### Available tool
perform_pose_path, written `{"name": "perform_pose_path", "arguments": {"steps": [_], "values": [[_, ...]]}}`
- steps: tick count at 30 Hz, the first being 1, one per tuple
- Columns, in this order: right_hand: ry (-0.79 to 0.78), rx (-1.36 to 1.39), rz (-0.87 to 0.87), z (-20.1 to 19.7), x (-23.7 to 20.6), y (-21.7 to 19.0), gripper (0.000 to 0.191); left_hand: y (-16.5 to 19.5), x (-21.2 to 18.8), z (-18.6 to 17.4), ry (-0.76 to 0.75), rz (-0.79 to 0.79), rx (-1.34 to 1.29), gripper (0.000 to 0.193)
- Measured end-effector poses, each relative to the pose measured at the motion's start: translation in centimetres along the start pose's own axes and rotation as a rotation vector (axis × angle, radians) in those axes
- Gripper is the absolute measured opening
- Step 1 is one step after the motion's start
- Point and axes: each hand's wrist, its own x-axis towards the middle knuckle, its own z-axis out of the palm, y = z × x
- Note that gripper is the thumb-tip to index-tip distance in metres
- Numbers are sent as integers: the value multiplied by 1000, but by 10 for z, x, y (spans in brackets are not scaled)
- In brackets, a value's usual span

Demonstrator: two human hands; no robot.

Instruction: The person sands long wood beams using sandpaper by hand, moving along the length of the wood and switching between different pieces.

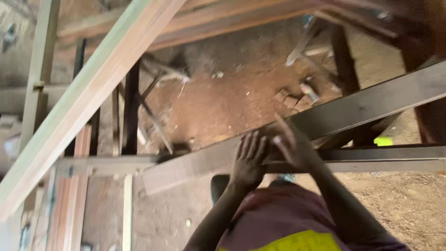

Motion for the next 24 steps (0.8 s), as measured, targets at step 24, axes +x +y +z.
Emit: {"name": "perform_pose_path", "arguments": {"steps": [24], "values": [[249,-618,-290,-31,13,63,63,-57,-27,-18,167,-438,-710,54]]}}
